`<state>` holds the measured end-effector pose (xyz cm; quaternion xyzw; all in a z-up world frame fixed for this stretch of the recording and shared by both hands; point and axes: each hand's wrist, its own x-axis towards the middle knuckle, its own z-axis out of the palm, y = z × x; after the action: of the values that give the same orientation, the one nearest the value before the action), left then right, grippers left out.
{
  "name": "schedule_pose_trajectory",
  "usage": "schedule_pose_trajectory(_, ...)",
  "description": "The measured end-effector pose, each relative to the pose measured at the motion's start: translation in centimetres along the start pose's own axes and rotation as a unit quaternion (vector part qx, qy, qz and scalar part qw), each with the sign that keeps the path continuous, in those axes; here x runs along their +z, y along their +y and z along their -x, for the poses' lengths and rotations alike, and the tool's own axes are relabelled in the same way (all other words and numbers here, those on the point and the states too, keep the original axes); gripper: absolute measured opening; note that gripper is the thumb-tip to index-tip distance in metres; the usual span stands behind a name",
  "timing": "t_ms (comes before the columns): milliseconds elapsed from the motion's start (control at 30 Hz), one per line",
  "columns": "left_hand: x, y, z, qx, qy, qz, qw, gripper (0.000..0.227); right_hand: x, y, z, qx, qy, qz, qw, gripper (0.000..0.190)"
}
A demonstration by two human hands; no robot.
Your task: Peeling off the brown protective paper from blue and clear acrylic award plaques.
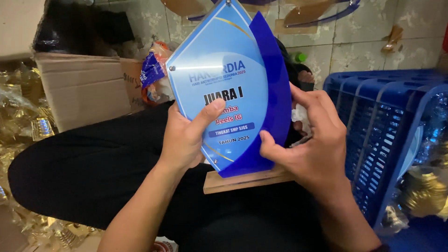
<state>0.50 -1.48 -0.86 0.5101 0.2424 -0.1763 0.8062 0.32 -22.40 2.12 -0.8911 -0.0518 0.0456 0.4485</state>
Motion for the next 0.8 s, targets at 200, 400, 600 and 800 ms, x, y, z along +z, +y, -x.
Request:
schedule_pose_trajectory(200, -0.20, 0.13, -0.01, 0.006, -0.008, -0.013, 1.000, 0.037, -0.32, 0.51, 0.20, -0.019, -0.026, 0.015, 0.999, 0.082)
schedule_pose_trajectory(400, 0.00, 0.08, -0.06, -0.007, 0.008, -0.022, 1.000, 0.039, -0.26, 0.44, 0.24, -0.021, 0.004, -0.003, 1.000, 0.065)
schedule_pose_trajectory(600, -0.09, -0.01, -0.04, 0.006, 0.007, -0.032, 0.999, 0.035, 0.10, 0.33, 0.19, -0.039, 0.025, 0.054, 0.997, 0.066)
schedule_pose_trajectory(800, -0.27, -0.01, -0.04, 0.005, 0.009, -0.017, 1.000, 0.037, 0.08, 0.42, 0.13, -0.048, 0.012, 0.056, 0.997, 0.069)
